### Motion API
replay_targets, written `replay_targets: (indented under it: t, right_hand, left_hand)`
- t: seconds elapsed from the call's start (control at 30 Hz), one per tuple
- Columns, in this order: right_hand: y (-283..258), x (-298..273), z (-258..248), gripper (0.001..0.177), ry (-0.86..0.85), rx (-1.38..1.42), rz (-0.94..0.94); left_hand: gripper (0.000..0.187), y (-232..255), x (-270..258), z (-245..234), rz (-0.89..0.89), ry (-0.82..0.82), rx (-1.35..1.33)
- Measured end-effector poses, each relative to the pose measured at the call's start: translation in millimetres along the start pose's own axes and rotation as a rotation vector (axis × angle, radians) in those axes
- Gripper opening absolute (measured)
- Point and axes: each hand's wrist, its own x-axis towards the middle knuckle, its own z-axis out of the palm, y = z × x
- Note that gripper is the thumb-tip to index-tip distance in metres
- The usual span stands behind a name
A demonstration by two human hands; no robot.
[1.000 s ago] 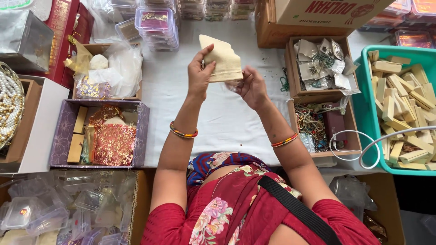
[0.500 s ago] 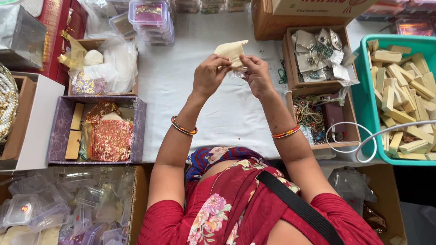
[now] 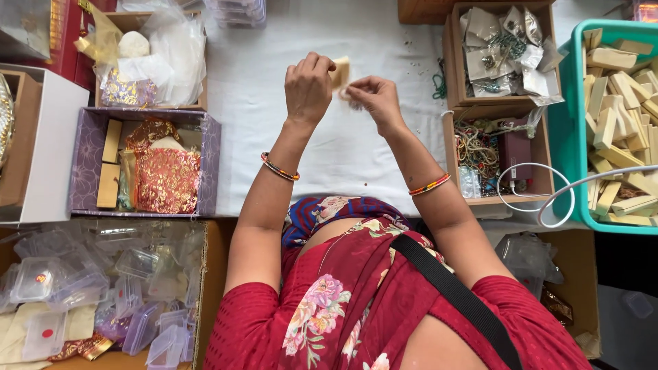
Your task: The person seals a cardboard box with clear packing tape, then places it on top of another box. They proceed to handle various jewelry items, including a gold-colored bracelet and a beaded necklace, placing them into small plastic bags and decorative pouches.
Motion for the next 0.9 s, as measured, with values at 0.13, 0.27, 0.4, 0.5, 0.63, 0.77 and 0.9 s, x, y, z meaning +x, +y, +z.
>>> replay_targets:
  t: [0.13, 0.27, 0.4, 0.5, 0.63, 0.77, 0.9]
  right_hand:
    - [-35.2, -27.3, 21.4, 0.017, 0.150, -0.115, -0.520]
    - [-32.1, -21.4, 14.5, 0.026, 0.083, -0.230, -0.723]
    - [-34.9, -21.0, 12.5, 0.029, -0.019, -0.691, -1.100]
    - [-18.6, -13.3, 6.0, 0.035, -0.083, -0.814, -1.042]
    - [-9.2, -10.2, 1.2, 0.030, -0.120, -0.914, -1.001]
    - [-7.5, -12.7, 1.0, 0.018, -0.048, -1.044, -0.999]
    - [-18.5, -25.0, 8.2, 0.014, 0.056, -1.134, -1.132]
  left_hand:
    - [0.022, -2.0, -4.1, -6.0, -0.012, -0.027, -0.076]
    - [0.023, -8.3, -9.3, 7.4, -0.079, -0.163, -0.211]
    - [0.017, -1.7, 1.0, 0.9, -0.208, -0.359, -0.466]
    - [0.021, -2.9, 3.4, -0.2, -0.379, -0.522, -0.775]
    - [0.034, -2.5, 3.6, -6.5, -0.437, -0.547, -0.825]
    - [0.049, 2.5, 3.6, -14.0, -0.318, -0.479, -0.711]
    - [0.052, 10.0, 2.6, -22.5, -0.269, -0.494, -0.546]
